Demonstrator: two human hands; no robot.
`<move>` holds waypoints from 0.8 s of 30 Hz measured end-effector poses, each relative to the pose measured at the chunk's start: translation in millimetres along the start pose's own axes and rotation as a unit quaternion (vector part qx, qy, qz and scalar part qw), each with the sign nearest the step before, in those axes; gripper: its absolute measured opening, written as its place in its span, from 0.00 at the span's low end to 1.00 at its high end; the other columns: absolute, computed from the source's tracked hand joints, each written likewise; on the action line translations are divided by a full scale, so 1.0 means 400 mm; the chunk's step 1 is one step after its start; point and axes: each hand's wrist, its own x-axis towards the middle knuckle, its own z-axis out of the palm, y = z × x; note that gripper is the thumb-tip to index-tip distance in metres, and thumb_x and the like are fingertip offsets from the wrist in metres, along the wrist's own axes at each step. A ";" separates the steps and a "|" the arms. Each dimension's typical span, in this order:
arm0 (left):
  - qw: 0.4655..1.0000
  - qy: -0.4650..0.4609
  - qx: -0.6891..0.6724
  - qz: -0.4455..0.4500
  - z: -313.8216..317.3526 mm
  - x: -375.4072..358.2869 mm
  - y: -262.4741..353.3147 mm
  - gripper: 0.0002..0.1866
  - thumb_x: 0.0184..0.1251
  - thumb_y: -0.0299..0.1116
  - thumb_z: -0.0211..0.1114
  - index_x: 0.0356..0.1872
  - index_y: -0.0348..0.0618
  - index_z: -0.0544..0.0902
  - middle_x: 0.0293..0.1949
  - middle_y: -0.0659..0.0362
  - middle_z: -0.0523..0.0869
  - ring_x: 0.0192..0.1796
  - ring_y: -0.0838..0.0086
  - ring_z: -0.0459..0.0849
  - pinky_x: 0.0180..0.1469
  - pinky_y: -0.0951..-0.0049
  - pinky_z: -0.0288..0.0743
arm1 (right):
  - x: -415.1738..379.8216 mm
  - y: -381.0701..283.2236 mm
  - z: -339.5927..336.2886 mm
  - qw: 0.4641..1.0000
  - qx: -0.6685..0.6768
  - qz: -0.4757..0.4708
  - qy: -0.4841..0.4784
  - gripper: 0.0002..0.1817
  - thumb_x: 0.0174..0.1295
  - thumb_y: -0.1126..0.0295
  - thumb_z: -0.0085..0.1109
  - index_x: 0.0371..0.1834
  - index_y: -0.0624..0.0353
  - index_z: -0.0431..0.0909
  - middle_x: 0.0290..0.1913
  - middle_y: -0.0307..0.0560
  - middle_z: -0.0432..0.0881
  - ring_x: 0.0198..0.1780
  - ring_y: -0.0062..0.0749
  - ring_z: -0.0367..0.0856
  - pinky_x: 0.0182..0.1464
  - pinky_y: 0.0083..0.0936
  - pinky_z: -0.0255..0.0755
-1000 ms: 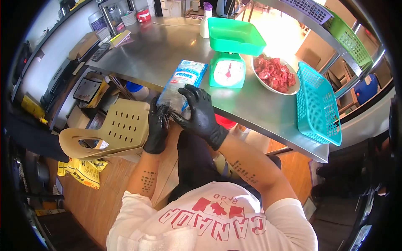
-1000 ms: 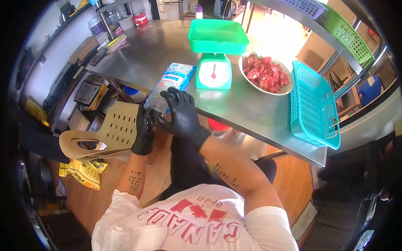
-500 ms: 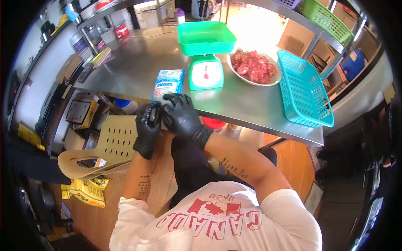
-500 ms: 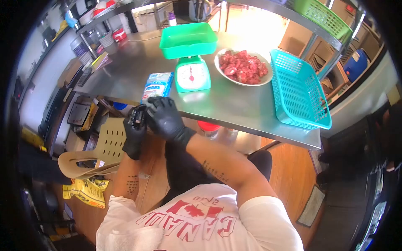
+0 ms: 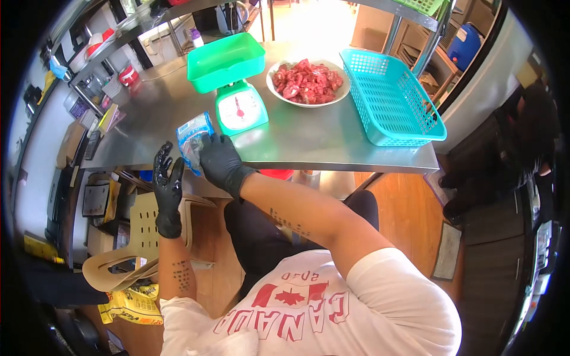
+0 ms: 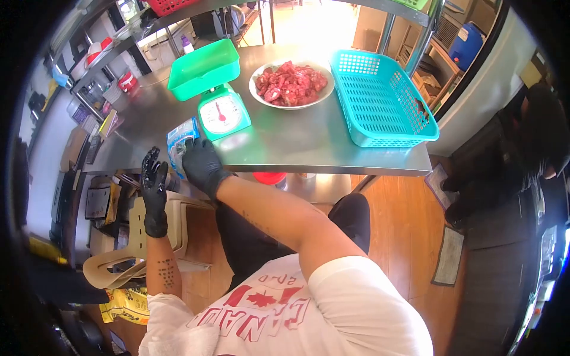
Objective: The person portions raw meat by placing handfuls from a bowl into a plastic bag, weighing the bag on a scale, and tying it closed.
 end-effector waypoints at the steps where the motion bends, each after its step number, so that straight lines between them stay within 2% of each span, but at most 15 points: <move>1: 0.997 -0.038 0.062 0.022 -0.012 0.012 -0.026 0.28 0.60 0.19 0.58 0.64 0.41 0.67 0.61 0.53 0.72 0.59 0.71 0.72 0.60 0.69 0.66 | 0.002 -0.001 0.003 0.999 -0.001 0.000 0.039 0.19 0.49 0.64 0.59 0.43 0.64 0.78 0.47 0.57 0.73 0.49 0.47 0.72 0.49 0.39 0.65; 2: 0.997 -0.039 0.061 0.023 -0.017 0.020 -0.053 0.28 0.60 0.19 0.58 0.64 0.41 0.67 0.61 0.53 0.72 0.59 0.71 0.72 0.60 0.69 0.66 | 0.007 -0.001 0.005 0.999 -0.001 0.002 0.040 0.19 0.49 0.64 0.59 0.43 0.64 0.78 0.47 0.57 0.73 0.49 0.47 0.72 0.49 0.39 0.65; 4: 0.987 -0.147 0.033 -0.053 -0.013 0.036 -0.076 0.32 0.58 0.18 0.57 0.66 0.42 0.65 0.62 0.53 0.71 0.60 0.71 0.72 0.61 0.70 0.66 | 0.020 0.000 -0.002 1.000 0.018 -0.002 0.000 0.18 0.50 0.64 0.58 0.42 0.63 0.79 0.46 0.55 0.73 0.48 0.46 0.72 0.48 0.39 0.65; 6: 0.989 -0.148 0.020 -0.014 -0.001 0.047 -0.093 0.34 0.57 0.16 0.56 0.68 0.42 0.63 0.63 0.54 0.71 0.62 0.72 0.71 0.61 0.70 0.66 | 0.021 0.010 -0.008 0.999 0.032 -0.016 0.032 0.16 0.51 0.64 0.57 0.40 0.62 0.79 0.45 0.54 0.74 0.47 0.45 0.72 0.47 0.38 0.65; 8: 0.988 -0.122 -0.076 -0.059 0.003 0.052 -0.125 0.32 0.59 0.17 0.56 0.67 0.41 0.63 0.62 0.55 0.72 0.61 0.72 0.71 0.61 0.71 0.66 | 0.019 0.020 -0.007 0.997 0.045 -0.029 0.061 0.14 0.52 0.65 0.56 0.39 0.61 0.79 0.44 0.53 0.74 0.47 0.45 0.73 0.46 0.37 0.66; 9: 0.989 -0.125 -0.062 -0.053 0.007 0.057 -0.117 0.27 0.62 0.20 0.58 0.65 0.39 0.67 0.59 0.54 0.75 0.60 0.73 0.73 0.61 0.72 0.67 | 0.019 0.023 0.002 0.996 0.057 -0.020 0.072 0.13 0.53 0.65 0.55 0.38 0.61 0.79 0.43 0.52 0.74 0.46 0.44 0.73 0.45 0.35 0.66; 10: 0.988 -0.127 -0.066 -0.055 0.009 0.055 -0.108 0.27 0.62 0.20 0.58 0.65 0.39 0.67 0.59 0.54 0.75 0.60 0.73 0.73 0.61 0.72 0.67 | 0.016 0.021 0.012 0.994 0.070 -0.011 0.081 0.13 0.53 0.65 0.55 0.38 0.60 0.79 0.43 0.52 0.74 0.46 0.44 0.73 0.44 0.34 0.66; 12: 0.989 -0.112 -0.025 -0.097 0.012 0.061 -0.087 0.22 0.65 0.25 0.60 0.61 0.37 0.71 0.55 0.54 0.78 0.56 0.74 0.75 0.59 0.73 0.67 | 0.023 0.018 0.010 0.996 0.064 -0.004 0.067 0.14 0.52 0.65 0.56 0.40 0.61 0.78 0.44 0.52 0.74 0.46 0.45 0.73 0.44 0.35 0.67; 14: 0.989 -0.099 -0.047 -0.104 0.013 0.065 -0.111 0.21 0.65 0.27 0.60 0.59 0.36 0.73 0.53 0.54 0.79 0.54 0.75 0.76 0.58 0.73 0.68 | 0.024 0.008 -0.011 0.979 0.185 0.079 0.026 0.13 0.52 0.68 0.54 0.38 0.63 0.79 0.45 0.55 0.75 0.49 0.48 0.73 0.49 0.39 0.67; 18: 0.990 -0.080 -0.057 -0.102 0.016 0.075 -0.126 0.18 0.66 0.29 0.60 0.56 0.35 0.75 0.49 0.56 0.81 0.49 0.76 0.76 0.56 0.75 0.68 | 0.014 0.019 0.028 0.991 0.116 0.037 0.049 0.13 0.53 0.67 0.55 0.38 0.63 0.78 0.47 0.57 0.74 0.48 0.50 0.74 0.46 0.41 0.69; 20: 0.987 -0.101 -0.070 -0.102 0.015 0.081 -0.131 0.18 0.66 0.28 0.60 0.56 0.36 0.75 0.50 0.56 0.80 0.51 0.76 0.76 0.56 0.74 0.68 | 0.023 0.021 0.054 0.960 0.241 0.107 0.095 0.16 0.46 0.72 0.62 0.39 0.64 0.74 0.41 0.59 0.75 0.45 0.53 0.76 0.45 0.41 0.72; 21: 0.984 -0.119 -0.079 -0.104 0.012 0.083 -0.124 0.18 0.66 0.28 0.60 0.56 0.36 0.75 0.52 0.56 0.79 0.52 0.75 0.75 0.57 0.74 0.67 | 0.025 0.024 0.053 0.960 0.243 0.104 0.093 0.16 0.46 0.72 0.62 0.39 0.64 0.74 0.41 0.59 0.75 0.45 0.53 0.76 0.45 0.41 0.72; 22: 0.985 -0.115 -0.076 -0.107 0.018 0.078 -0.115 0.18 0.66 0.28 0.60 0.56 0.36 0.75 0.52 0.56 0.79 0.52 0.75 0.75 0.57 0.74 0.67 | 0.026 0.027 0.051 0.931 0.323 0.140 0.096 0.15 0.46 0.73 0.62 0.39 0.63 0.73 0.39 0.58 0.75 0.44 0.53 0.77 0.44 0.40 0.72; 23: 0.989 -0.096 -0.097 -0.053 0.034 0.069 -0.104 0.18 0.66 0.27 0.60 0.57 0.37 0.74 0.54 0.56 0.78 0.54 0.75 0.74 0.57 0.74 0.67 | 0.026 0.027 0.051 0.893 0.402 0.174 0.098 0.16 0.45 0.75 0.62 0.39 0.61 0.73 0.37 0.57 0.76 0.44 0.53 0.78 0.43 0.40 0.72; 24: 0.990 -0.077 -0.116 0.002 0.045 0.068 -0.089 0.19 0.65 0.26 0.60 0.57 0.38 0.74 0.55 0.56 0.76 0.55 0.75 0.72 0.57 0.74 0.67 | 0.026 0.024 0.042 0.893 0.406 0.168 0.096 0.16 0.45 0.75 0.62 0.39 0.61 0.73 0.37 0.57 0.76 0.44 0.53 0.78 0.43 0.40 0.72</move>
